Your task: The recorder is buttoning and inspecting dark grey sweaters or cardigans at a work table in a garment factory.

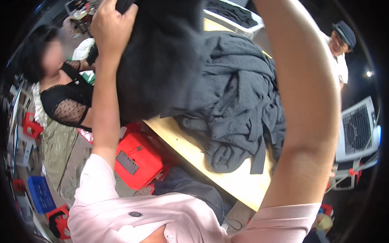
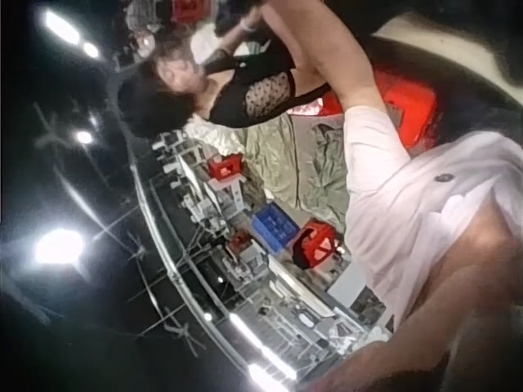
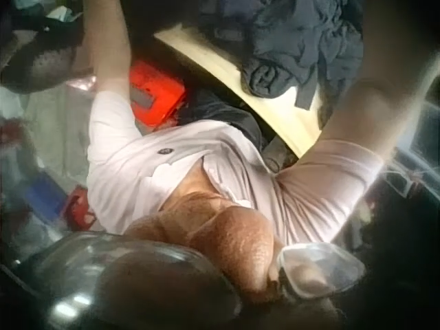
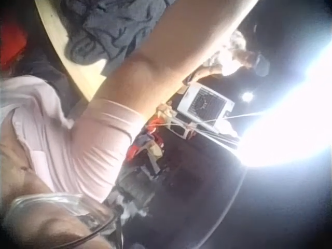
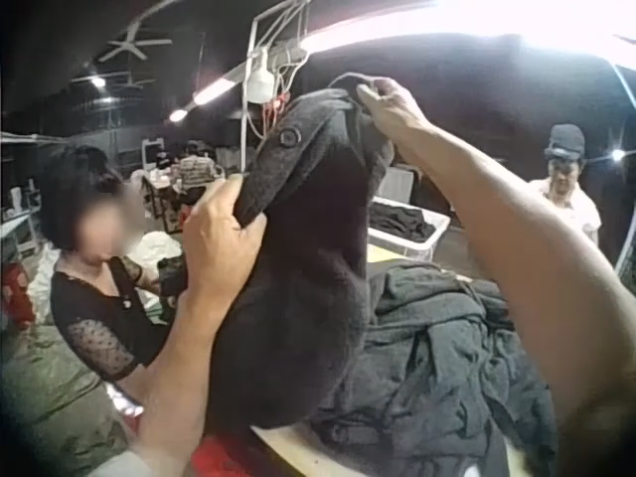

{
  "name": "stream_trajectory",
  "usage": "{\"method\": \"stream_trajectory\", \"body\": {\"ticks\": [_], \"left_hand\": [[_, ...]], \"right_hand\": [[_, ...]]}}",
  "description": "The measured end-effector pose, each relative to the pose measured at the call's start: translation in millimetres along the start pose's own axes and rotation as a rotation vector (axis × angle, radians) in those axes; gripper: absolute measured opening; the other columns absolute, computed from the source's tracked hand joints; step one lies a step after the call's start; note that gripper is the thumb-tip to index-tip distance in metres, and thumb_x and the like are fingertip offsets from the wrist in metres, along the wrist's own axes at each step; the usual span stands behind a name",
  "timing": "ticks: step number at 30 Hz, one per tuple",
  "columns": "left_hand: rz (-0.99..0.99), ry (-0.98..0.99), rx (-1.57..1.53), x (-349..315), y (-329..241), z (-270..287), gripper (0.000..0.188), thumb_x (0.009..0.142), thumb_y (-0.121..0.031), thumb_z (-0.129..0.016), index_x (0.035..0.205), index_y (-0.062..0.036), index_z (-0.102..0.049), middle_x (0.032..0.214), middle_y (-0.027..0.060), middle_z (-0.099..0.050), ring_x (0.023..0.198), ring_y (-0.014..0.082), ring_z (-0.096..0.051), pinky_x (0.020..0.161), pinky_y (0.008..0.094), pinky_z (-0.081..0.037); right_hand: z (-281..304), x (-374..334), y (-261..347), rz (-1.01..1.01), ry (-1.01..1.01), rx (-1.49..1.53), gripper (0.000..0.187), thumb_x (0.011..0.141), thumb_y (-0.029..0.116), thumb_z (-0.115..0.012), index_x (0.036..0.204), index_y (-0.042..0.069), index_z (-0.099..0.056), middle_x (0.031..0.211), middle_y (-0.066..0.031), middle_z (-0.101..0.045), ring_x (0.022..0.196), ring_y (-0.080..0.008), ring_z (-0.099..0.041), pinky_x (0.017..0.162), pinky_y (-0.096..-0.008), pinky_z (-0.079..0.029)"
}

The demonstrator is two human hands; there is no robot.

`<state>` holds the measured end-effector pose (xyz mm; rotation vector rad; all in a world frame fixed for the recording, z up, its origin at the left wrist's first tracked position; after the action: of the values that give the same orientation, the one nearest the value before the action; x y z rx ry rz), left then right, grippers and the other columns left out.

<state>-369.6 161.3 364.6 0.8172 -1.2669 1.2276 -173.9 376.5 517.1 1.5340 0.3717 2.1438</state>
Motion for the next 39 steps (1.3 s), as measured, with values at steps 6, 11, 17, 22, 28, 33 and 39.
{"method": "stream_trajectory", "body": {"ticks": [6, 11, 17, 22, 28, 33, 39], "left_hand": [[0.076, 0.575, 0.036, -115, 135, -223, 0.075, 0.099, -0.031, -0.076, 0.163, -0.0051, -0.046, 0.136, 0.0291, -0.068, 0.130, 0.0479, -0.065, 0.108, 0.0543, -0.055], [0.683, 1.006, -0.475, -255, 102, -260, 0.056, 0.110, -0.046, -0.065, 0.142, -0.0013, -0.072, 0.144, 0.0207, -0.073, 0.139, 0.0311, -0.067, 0.116, 0.0386, -0.049], [0.613, 0.716, -0.937, -212, 36, -232, 0.068, 0.111, -0.055, -0.064, 0.149, 0.0023, -0.066, 0.145, 0.0148, -0.071, 0.137, 0.0218, -0.063, 0.118, 0.0323, -0.044], [-0.058, 1.222, -0.370, -176, -70, -176, 0.100, 0.087, -0.057, -0.086, 0.170, -0.0206, -0.045, 0.174, 0.0276, -0.038, 0.158, 0.0428, -0.044, 0.131, 0.0487, -0.035], [-0.168, 0.812, -0.087, -179, -71, -181, 0.038, 0.093, -0.011, -0.069, 0.131, -0.0117, -0.073, 0.119, 0.0144, -0.072, 0.118, 0.0393, -0.071, 0.098, 0.0533, -0.057], [-0.216, 0.455, -0.024, -181, -117, -167, 0.030, 0.096, -0.024, -0.077, 0.121, -0.0092, -0.075, 0.147, 0.0161, -0.065, 0.133, 0.0394, -0.064, 0.107, 0.0532, -0.054], [0.179, 0.929, 0.046, -186, -102, -186, 0.123, 0.074, -0.082, -0.084, 0.172, -0.0247, -0.037, 0.181, 0.0284, -0.019, 0.166, 0.0484, -0.023, 0.127, 0.0615, -0.037]], "right_hand": [[68, -258, -88, 0.230, 0.091, -0.548, 0.045, 0.102, 0.030, -0.078, 0.137, 0.003, -0.069, 0.138, -0.0264, -0.070, 0.131, -0.0459, -0.066, 0.114, -0.0505, -0.052], [147, -517, -37, -0.605, 0.245, -0.650, 0.083, 0.098, 0.055, -0.079, 0.165, 0.015, -0.052, 0.172, -0.0348, -0.035, 0.158, -0.0532, -0.039, 0.126, -0.0594, -0.039], [148, -636, -18, -0.764, 0.196, -0.704, 0.087, 0.100, 0.053, -0.076, 0.172, 0.021, -0.040, 0.170, -0.0317, -0.041, 0.155, -0.0516, -0.041, 0.128, -0.0560, -0.034], [152, -698, -22, -0.819, 0.050, -0.773, 0.075, 0.109, 0.051, -0.062, 0.174, 0.022, -0.038, 0.172, -0.0319, -0.038, 0.160, -0.0491, -0.035, 0.130, -0.0549, -0.029], [167, -728, 7, -0.721, 0.184, -0.921, 0.063, 0.106, 0.043, -0.068, 0.160, 0.012, -0.057, 0.173, -0.0277, -0.039, 0.160, -0.0441, -0.038, 0.131, -0.0583, -0.026], [193, -752, 10, -0.690, 0.069, -0.906, 0.042, 0.103, 0.022, -0.073, 0.141, 0.009, -0.067, 0.163, -0.0271, -0.050, 0.155, -0.0438, -0.043, 0.128, -0.0582, -0.031], [192, -747, 15, -0.671, 0.001, -0.786, 0.025, 0.098, 0.017, -0.078, 0.117, 0.006, -0.066, 0.161, -0.0324, -0.049, 0.153, -0.0488, -0.044, 0.125, -0.0589, -0.034]]}}
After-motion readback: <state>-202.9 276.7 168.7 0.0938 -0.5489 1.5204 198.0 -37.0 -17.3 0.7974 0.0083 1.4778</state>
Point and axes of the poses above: each hand's wrist, its own x-axis towards the middle knuckle, its own z-axis out of the back of the hand, y = z × x, the point moved 2 cm from there along x, towards the middle knuckle
